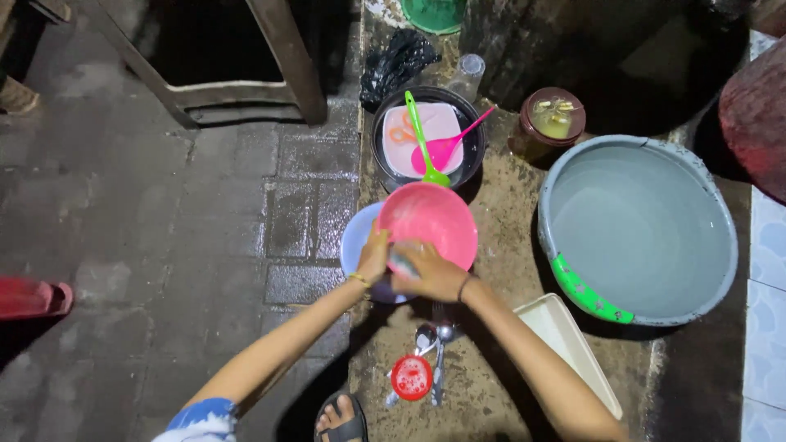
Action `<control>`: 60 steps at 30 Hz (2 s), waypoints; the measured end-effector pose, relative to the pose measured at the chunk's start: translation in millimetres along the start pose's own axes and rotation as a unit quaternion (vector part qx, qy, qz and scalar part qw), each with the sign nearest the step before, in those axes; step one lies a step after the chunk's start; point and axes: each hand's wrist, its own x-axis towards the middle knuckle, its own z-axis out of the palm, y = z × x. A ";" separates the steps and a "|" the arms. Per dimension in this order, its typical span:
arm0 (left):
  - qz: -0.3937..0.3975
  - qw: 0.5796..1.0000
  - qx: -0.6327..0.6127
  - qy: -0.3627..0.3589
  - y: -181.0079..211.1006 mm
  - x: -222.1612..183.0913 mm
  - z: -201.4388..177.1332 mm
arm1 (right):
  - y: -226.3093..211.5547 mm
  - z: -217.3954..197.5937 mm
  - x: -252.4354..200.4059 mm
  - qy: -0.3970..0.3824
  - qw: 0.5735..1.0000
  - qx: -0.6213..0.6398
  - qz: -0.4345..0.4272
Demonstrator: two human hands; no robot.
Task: Washing various dishes including plates, bowls, and spoons by hand using a sponge and basins of water.
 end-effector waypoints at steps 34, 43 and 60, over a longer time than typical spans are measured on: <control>0.244 0.958 -0.073 -0.131 -39.2 -49.6 3.0 | -35.9 -27.7 6.0 0.490 0.838 -0.171 -0.168; 0.280 0.953 -0.078 -0.082 3.5 -56.7 15.0 | -12.3 5.2 -0.7 0.507 0.745 0.407 0.151; 0.126 0.893 -0.430 -0.043 -4.1 13.3 23.9 | -2.4 47.6 -5.2 0.580 0.755 -0.254 -0.170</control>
